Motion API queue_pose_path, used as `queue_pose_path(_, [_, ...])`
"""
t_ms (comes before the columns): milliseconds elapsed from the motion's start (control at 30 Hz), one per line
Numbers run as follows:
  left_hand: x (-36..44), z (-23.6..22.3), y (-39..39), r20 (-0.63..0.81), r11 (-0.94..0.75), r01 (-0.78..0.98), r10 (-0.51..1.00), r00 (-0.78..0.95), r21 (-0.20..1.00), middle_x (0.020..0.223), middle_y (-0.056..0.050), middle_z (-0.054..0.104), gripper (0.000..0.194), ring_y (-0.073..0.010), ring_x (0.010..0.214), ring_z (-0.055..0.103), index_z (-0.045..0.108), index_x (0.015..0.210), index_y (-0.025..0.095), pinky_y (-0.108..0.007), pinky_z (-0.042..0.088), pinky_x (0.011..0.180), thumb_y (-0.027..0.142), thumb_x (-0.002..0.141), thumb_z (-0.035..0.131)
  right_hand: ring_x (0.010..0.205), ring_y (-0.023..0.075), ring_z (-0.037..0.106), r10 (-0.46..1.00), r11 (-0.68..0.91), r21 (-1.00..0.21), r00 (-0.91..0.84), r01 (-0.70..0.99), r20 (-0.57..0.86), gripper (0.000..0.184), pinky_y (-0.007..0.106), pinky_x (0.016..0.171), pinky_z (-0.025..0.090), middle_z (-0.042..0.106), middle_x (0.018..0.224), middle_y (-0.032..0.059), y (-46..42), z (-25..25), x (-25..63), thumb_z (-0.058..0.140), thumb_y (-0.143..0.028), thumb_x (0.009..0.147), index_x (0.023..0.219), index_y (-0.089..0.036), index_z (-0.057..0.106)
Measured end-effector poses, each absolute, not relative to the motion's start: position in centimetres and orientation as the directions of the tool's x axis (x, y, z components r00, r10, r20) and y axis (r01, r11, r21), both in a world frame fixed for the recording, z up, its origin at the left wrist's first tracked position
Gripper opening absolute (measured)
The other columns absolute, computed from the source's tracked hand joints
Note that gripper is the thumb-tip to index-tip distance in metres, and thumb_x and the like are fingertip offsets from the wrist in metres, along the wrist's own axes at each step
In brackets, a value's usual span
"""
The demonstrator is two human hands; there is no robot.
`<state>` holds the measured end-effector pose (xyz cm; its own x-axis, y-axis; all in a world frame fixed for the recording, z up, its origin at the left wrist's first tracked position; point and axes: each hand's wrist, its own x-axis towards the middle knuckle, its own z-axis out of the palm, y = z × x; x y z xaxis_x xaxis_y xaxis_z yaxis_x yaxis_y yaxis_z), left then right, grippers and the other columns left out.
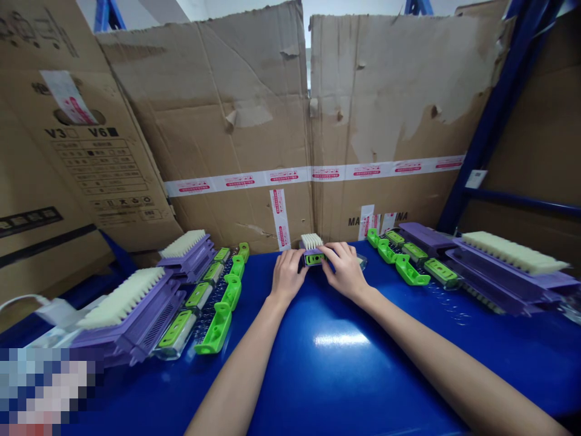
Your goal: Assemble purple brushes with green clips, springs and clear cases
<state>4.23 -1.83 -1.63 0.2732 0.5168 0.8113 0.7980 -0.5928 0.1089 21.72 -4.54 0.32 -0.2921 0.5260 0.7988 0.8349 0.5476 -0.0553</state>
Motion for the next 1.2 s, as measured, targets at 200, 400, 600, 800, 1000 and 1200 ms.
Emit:
queue_pose_path(200, [4.3,-1.5,-2.0,0.822,-0.57,0.812,0.519,0.236,0.127,0.099,-0.007,0.064,0.031,-0.0237,0.094,0.06,0.055,0.107,0.018,-0.036,0.048,0.08,0.02,0.077,0.065,0.098,0.0242,0.05,0.518,0.506,-0.085,-0.223,0.858,0.826,0.031,0.038,0.08,0.035,0.062,0.105,0.0107,-4.4,0.5,22.7,0.042,-0.022,0.089,0.116,-0.018,0.058])
queue_pose_path(400, [4.3,-1.2,-2.3,0.834,-0.57,0.819,0.482,0.268,0.067,0.1,-0.009,0.064,0.029,-0.0235,0.091,0.059,0.056,0.105,0.016,-0.035,0.048,0.078,0.019,0.077,0.065,0.098,0.0241,0.051,0.523,0.515,-0.074,-0.244,0.854,0.817,0.031,0.037,0.079,0.037,0.061,0.106,0.0109,-4.4,0.3,22.8,0.044,-0.023,0.089,0.116,-0.016,0.057])
queue_pose_path(600, [4.3,-1.2,-2.5,0.835,-0.579,0.815,0.454,0.31,0.012,0.1,-0.01,0.063,0.029,-0.0245,0.093,0.058,0.054,0.106,0.015,-0.036,0.048,0.078,0.018,0.078,0.062,0.099,0.0252,0.05,0.546,0.531,-0.066,-0.281,0.845,0.789,0.033,0.038,0.079,0.038,0.059,0.109,0.0122,-4.6,0.0,22.4,0.046,-0.025,0.088,0.118,-0.016,0.055])
queue_pose_path(800, [4.4,-1.2,-2.5,0.832,-0.586,0.809,0.427,0.354,-0.043,0.102,-0.011,0.063,0.028,-0.026,0.096,0.058,0.054,0.105,0.015,-0.037,0.047,0.08,0.018,0.078,0.061,0.098,0.0255,0.051,0.563,0.519,-0.073,-0.276,0.852,0.779,0.035,0.038,0.079,0.039,0.06,0.108,0.0119,-4.5,0.1,22.7,0.044,-0.024,0.088,0.121,-0.016,0.054])
queue_pose_path(1000, [4.5,-1.2,-2.5,0.86,-0.569,0.82,0.39,0.328,-0.055,0.102,-0.013,0.063,0.024,-0.0266,0.096,0.06,0.054,0.101,0.015,-0.043,0.045,0.087,0.021,0.079,0.059,0.098,0.0267,0.053,0.562,0.505,-0.117,-0.223,0.855,0.796,0.037,0.039,0.079,0.04,0.062,0.107,0.0123,-4.3,0.4,23.1,0.042,-0.023,0.088,0.123,-0.017,0.054])
queue_pose_path(1200, [4.2,-1.0,-2.6,0.873,-0.534,0.843,0.376,0.311,-0.071,0.1,-0.014,0.061,0.026,-0.0262,0.095,0.058,0.052,0.105,0.013,-0.043,0.047,0.085,0.014,0.08,0.056,0.084,0.0231,0.058,0.741,0.505,-0.615,0.062,0.606,0.669,0.034,0.039,0.077,0.046,0.064,0.091,0.0091,-4.5,0.2,21.9,0.046,-0.033,0.086,0.114,-0.016,0.056])
